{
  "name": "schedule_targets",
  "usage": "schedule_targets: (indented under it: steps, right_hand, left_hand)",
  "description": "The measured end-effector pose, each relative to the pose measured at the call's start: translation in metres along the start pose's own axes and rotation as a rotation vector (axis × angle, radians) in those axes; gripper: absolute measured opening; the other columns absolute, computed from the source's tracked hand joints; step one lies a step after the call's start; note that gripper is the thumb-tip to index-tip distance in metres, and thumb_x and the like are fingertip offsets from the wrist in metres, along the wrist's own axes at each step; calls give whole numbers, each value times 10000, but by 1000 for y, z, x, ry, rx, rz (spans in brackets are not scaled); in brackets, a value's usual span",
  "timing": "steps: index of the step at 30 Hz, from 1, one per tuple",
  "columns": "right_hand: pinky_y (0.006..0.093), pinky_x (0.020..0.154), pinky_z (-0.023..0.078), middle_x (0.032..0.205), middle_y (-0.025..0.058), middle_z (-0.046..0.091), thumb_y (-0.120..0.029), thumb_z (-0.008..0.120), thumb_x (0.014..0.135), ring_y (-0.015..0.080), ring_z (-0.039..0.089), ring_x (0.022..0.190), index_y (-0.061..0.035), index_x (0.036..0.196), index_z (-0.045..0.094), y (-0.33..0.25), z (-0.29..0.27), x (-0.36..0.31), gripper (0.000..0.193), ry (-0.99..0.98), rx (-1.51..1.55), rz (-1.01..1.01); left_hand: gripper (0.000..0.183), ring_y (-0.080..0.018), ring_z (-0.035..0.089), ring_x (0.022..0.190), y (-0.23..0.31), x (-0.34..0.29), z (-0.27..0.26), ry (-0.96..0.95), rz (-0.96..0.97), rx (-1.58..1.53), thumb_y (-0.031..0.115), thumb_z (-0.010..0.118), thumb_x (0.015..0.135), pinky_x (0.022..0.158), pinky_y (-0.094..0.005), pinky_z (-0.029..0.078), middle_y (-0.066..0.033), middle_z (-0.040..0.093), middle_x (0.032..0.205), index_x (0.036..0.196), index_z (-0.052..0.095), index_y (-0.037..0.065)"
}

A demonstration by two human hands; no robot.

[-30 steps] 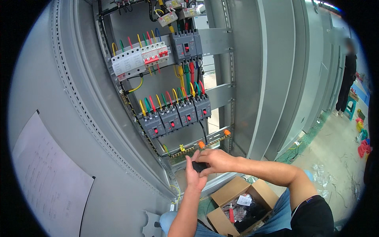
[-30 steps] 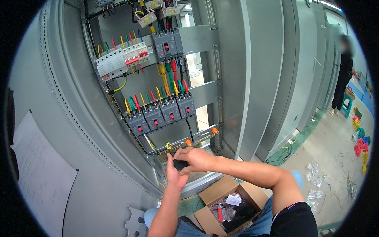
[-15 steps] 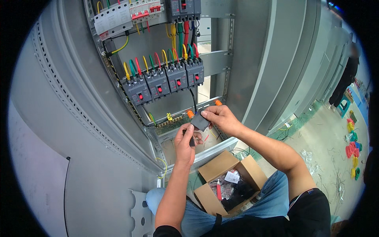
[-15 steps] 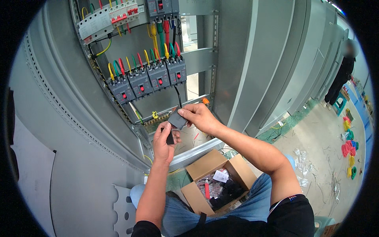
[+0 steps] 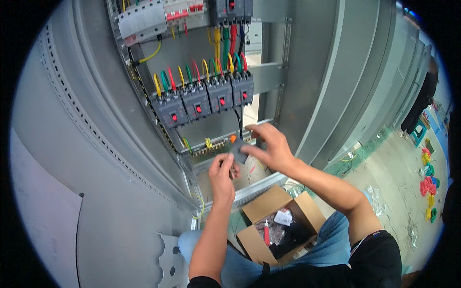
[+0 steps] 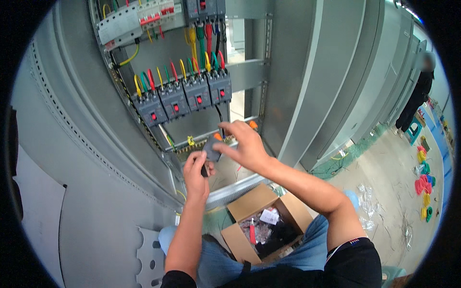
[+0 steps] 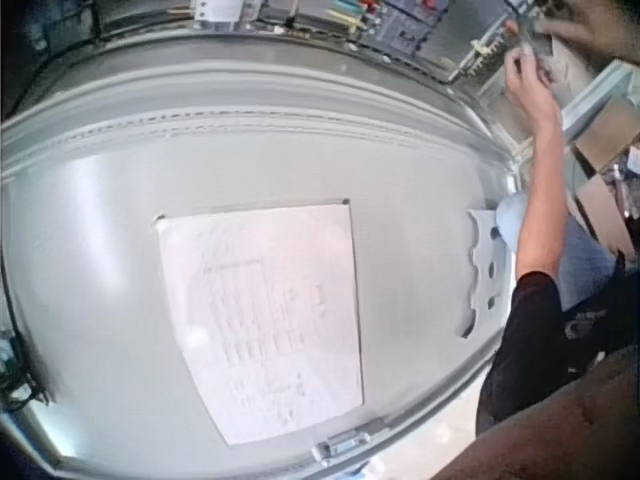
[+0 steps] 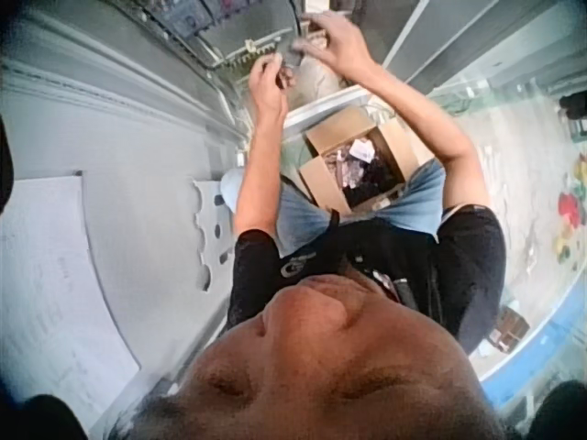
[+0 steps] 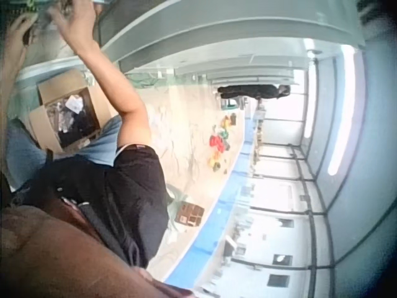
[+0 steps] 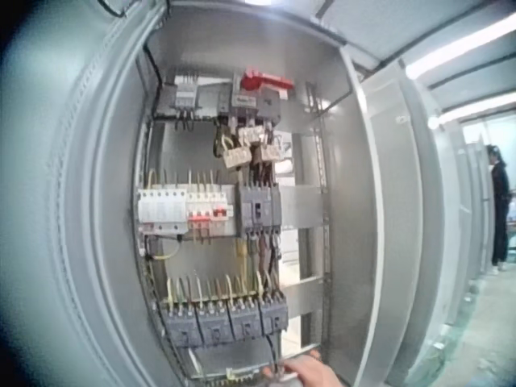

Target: The person opens an electrical cabinet and installs small black electrical components onto the internal wiring. They retrieve components from a cardboard box, attach them to the wires, and secure them in place.

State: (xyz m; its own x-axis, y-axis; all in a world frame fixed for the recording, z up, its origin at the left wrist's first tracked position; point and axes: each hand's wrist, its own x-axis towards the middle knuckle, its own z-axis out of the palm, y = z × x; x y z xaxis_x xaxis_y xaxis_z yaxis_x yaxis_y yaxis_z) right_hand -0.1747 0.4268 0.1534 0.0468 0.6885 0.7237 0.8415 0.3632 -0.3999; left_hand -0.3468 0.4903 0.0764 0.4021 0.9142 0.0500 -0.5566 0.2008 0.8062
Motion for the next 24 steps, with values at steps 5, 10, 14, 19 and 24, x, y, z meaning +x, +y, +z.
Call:
schedule_targets:
  steps: [5,10,14,19,24]
  right_hand:
    - [443,733,536,896,120,581,-424,813,795,319,630,842,-51,1150,660,-34,17,0,537,-229,-287,-281]
    - [449,691,555,872,139,606,-265,790,795,349,679,831,-18,1030,628,-27,21,12,377,-388,-219,-281]
    - [453,640,563,846,144,603,-162,754,778,352,684,780,-30,907,610,-23,11,24,233,-433,-324,-315]
    - [440,590,518,773,184,605,-74,675,871,352,663,679,-28,848,607,-22,-31,108,85,87,-73,-327]
    - [312,498,523,675,98,667,-180,702,930,158,701,561,40,966,625,-38,-109,270,236,499,210,-223]
  left_hand:
    - [127,-75,523,610,2,-1,-7,88,43,-19,147,671,989,535,-251,388,10,578,716,890,636,76]
    - [125,-84,530,619,0,6,-10,36,90,24,152,667,990,544,-253,397,3,596,756,899,636,73]
    - [110,-80,515,648,6,4,-6,-15,103,56,142,669,992,545,-250,392,9,582,750,917,643,65]
    - [265,-94,470,647,21,-2,2,-42,25,-255,276,559,1056,531,-247,365,-56,604,910,997,657,37]
    - [411,-133,452,654,6,13,-19,-82,-68,-441,400,497,1039,538,-285,348,-84,597,947,1009,643,16]
